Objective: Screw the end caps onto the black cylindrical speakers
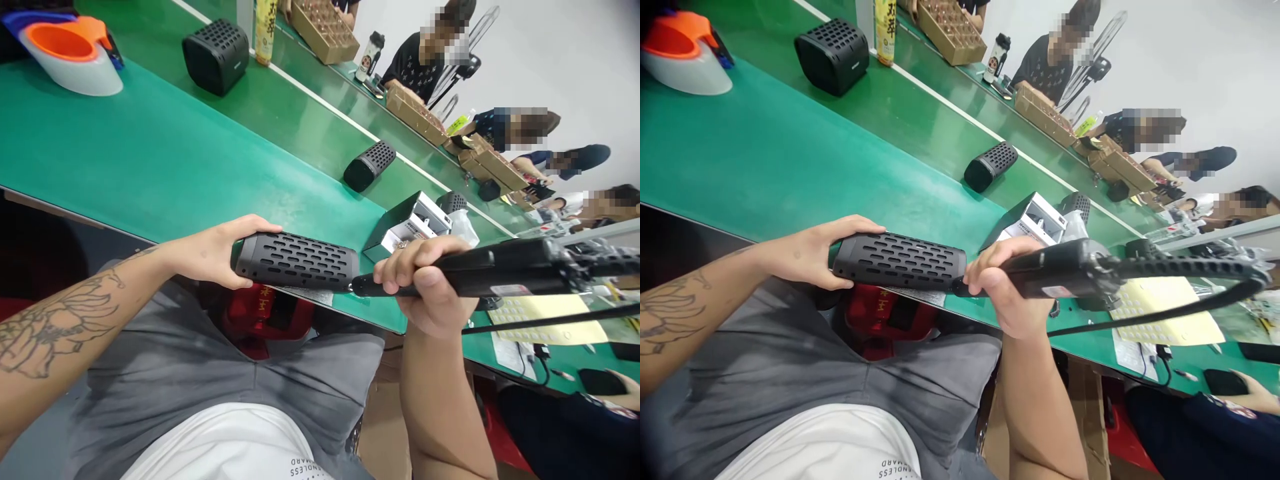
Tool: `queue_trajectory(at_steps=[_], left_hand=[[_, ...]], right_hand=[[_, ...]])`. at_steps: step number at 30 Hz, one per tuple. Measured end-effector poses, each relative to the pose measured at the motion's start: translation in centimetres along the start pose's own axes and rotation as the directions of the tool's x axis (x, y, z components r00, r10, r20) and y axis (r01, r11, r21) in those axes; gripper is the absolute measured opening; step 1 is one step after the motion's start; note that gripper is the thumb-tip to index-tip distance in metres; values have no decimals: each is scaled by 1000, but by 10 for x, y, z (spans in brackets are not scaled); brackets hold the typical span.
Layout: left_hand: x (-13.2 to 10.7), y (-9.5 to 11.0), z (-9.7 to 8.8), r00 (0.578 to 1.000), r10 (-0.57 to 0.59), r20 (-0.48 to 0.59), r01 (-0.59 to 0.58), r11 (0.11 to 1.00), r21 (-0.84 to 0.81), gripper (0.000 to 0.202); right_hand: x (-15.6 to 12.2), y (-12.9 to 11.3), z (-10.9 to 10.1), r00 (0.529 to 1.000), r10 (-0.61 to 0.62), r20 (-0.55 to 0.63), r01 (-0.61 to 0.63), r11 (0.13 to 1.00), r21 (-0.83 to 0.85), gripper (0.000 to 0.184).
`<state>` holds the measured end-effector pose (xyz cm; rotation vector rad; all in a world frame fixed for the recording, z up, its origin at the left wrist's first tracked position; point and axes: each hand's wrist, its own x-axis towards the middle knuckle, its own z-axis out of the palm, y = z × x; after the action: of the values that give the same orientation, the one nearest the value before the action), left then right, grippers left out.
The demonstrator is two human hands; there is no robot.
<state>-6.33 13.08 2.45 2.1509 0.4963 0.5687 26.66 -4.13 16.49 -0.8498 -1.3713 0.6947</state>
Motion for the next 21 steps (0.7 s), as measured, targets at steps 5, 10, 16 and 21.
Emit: queue_trajectory(at_steps=[5,10,16,21], left_hand=[[8,5,0,999,-28,-20,28,1000,14,108],[17,-1,-1,997,-57,47,57,998,-15,112],[-4,-12,19,994,-4,-109,17,993,117,127],[-18,-22,43,974,19,-226,17,987,158,137]], right_hand=[[26,4,-45,867,-208,-452,79,954,-288,28],[46,42,-109,730,-372,-574,-61,801,-596,35],[30,58,-121,762,-305,-572,-106,812,-574,45],[22,43,-100,775,-258,-577,-93,857,-507,41]])
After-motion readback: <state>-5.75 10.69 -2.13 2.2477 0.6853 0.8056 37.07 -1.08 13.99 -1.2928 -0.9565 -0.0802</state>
